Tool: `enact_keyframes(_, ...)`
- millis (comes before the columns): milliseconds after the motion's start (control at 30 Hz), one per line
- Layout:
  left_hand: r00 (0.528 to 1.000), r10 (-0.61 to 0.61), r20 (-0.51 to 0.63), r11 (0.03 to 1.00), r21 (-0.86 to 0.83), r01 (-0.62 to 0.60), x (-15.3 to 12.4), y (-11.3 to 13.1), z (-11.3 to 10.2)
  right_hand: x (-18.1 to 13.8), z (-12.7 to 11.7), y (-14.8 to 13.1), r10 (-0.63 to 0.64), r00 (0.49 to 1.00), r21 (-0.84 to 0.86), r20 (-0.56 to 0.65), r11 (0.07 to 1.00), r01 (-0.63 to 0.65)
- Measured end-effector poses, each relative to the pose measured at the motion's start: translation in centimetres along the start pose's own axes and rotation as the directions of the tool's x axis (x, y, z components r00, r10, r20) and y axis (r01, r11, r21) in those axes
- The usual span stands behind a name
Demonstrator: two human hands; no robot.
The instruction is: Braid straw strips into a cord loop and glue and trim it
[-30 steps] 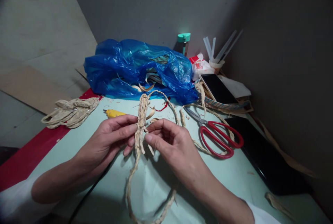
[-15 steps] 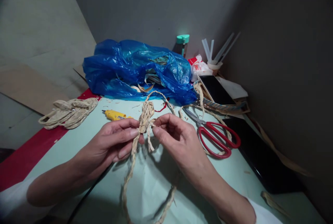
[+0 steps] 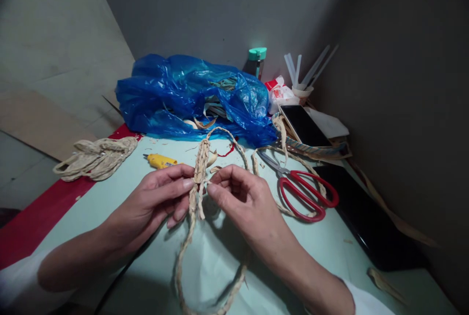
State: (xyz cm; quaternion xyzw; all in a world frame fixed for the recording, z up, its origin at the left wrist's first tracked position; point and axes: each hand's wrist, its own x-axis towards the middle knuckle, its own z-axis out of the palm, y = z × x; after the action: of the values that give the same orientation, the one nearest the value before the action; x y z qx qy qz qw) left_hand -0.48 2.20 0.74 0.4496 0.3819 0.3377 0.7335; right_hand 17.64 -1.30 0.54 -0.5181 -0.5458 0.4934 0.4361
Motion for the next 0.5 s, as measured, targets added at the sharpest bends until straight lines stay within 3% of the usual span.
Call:
enact_keyframes(200, 0.999, -0.01, 0.045, 1.0, 0.027, 0.009, -0.2, 0.0, 0.3, -0.5, 0.9, -0.4, 0.004, 1.0, -0.085, -0.01, 0.996, -0.005)
enact_keyframes(500, 0.994, -0.019, 0.105, 0.999, 0.048, 0.014, -0.1, -0.1, 0.3, -0.7, 1.3, -0.3, -0.184, 0.976, -0.339, -0.114, 0.931, 0.136)
